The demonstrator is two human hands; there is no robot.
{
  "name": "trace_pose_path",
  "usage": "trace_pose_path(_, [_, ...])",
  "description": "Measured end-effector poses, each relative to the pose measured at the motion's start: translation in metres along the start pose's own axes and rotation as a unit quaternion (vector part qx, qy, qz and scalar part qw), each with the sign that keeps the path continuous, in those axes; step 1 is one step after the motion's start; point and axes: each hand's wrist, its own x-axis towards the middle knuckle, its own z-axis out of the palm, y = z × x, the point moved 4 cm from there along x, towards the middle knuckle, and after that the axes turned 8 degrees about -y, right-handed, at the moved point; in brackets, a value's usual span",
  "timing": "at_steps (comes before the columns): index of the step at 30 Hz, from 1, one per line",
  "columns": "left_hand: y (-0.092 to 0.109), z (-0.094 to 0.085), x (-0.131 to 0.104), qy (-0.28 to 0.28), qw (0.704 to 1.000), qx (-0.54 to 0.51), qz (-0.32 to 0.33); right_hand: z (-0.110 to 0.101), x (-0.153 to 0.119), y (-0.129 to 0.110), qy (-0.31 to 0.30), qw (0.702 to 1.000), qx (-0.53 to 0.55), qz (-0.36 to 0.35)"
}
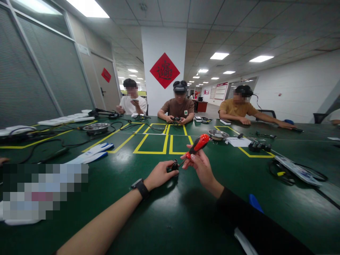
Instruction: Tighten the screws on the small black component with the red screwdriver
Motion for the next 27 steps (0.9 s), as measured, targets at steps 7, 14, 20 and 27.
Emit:
trace_pose_path(7, [-0.0012, 0.0004, -0.0002, 0.003, 1.0, 0.013, 0.004, -0.0015, 0.0011, 0.0042, 0.034, 0.999, -0.037, -0.006])
trace_pose_path(14, [0.0, 0.0002, -0.0004, -0.002, 1.0, 0.018, 0.004, 0.0018, -0.0004, 0.0001, 0.005, 1.0, -0.013, -0.007])
trace_pose_path(20, [-0.0013, 0.0003, -0.0006, 0.003, 1.0, 0.028, 0.008, 0.0026, 0.0004, 0.0021, 0.007, 1.0, -0.02, -0.006])
trace_pose_path(27, [-0.0009, 0.0012, -0.0007, -0.006, 1.0, 0.01, 0.004, -0.0011, 0.0032, 0.0049, 0.048, 0.997, -0.054, -0.025])
